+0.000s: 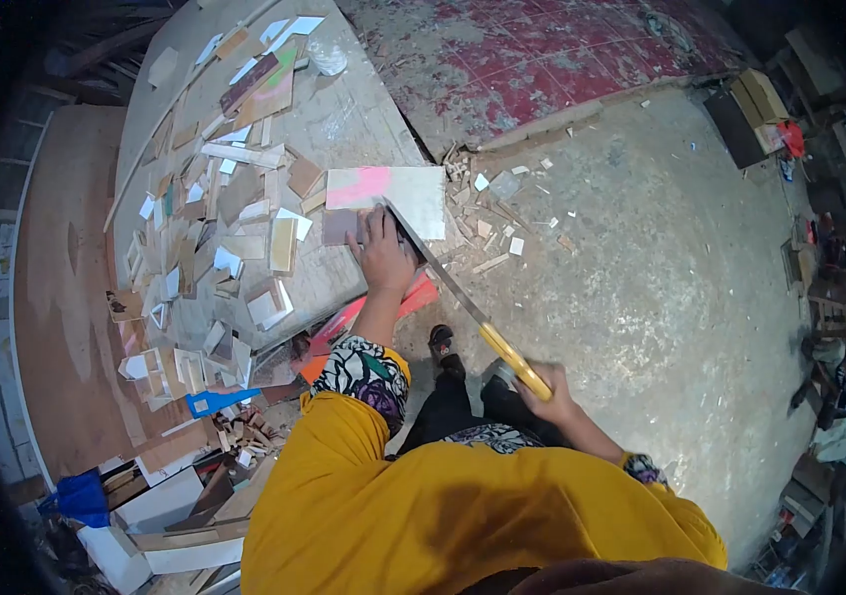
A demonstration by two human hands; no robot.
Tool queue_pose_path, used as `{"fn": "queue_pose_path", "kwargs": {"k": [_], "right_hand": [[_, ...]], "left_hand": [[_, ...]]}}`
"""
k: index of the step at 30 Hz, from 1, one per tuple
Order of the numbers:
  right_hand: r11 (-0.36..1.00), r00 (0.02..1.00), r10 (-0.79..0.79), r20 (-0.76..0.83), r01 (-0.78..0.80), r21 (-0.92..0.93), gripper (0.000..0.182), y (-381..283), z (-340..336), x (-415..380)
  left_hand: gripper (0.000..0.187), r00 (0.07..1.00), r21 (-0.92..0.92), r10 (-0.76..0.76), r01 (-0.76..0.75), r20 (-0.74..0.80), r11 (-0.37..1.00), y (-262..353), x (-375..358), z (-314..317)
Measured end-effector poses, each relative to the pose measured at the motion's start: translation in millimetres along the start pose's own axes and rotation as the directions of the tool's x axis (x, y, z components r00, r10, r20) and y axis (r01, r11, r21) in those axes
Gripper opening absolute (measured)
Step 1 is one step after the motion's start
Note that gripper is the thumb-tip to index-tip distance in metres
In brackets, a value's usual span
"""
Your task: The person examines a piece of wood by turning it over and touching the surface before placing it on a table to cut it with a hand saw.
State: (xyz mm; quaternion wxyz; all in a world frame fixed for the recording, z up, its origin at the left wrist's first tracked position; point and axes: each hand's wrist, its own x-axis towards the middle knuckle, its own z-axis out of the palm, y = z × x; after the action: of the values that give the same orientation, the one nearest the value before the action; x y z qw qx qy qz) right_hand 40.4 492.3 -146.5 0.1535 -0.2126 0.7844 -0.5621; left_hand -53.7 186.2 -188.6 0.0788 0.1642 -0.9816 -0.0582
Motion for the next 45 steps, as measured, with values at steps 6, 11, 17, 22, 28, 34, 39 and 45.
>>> {"fn": "queue_pose_path", "kwargs": {"k": [6,11,17,22,28,34,39,45], "right_hand": [[0.99,0.992,0.118,0.039,-0.12,0.074,0.008,7,6,15],[0.991,0.998,0.062,-0.016,-0.06,0.119,0.014,9,5,-1],[0.958,0.983,0.182,0.015,-0.181,0.221,0.017,6,11,17],[0.995,1.0,0.021,0.005,-0.022,0.099,0.014,2,-3,-7],[0.994,0.994,0.107,0.031,-0.108,0.016,0.014,4,-14,-10],[0.999,0.998,0.044,-0.037,-0.043,0.016,0.017,11,-18,-8],[0.993,1.0,0.03,0.001,-0.029,0.114,0.016,11,-4,31],[0.995,1.0,0.015,0.018,-0.017,0.093,0.015,6,-15,15]], "left_hand": [[0.057,1.0,0.027,-0.015,0.015,0.005,1.0,1,0,1],[0.056,0.999,0.023,0.003,-0.002,-0.045,1.0,-1,1,4],[0.058,1.0,0.006,-0.023,0.023,-0.014,1.0,0,-2,2],[0.059,1.0,0.028,-0.015,0.015,0.001,0.999,-1,0,2],[0.058,0.998,0.0,-0.032,0.032,-0.061,0.999,2,1,4],[0.056,0.995,-0.017,-0.02,0.018,-0.101,1.0,-1,5,6],[0.056,0.996,0.053,-0.03,0.035,-0.089,0.998,-2,7,9],[0.056,0.995,0.024,-0.03,0.032,-0.095,0.999,-1,10,4]]}}
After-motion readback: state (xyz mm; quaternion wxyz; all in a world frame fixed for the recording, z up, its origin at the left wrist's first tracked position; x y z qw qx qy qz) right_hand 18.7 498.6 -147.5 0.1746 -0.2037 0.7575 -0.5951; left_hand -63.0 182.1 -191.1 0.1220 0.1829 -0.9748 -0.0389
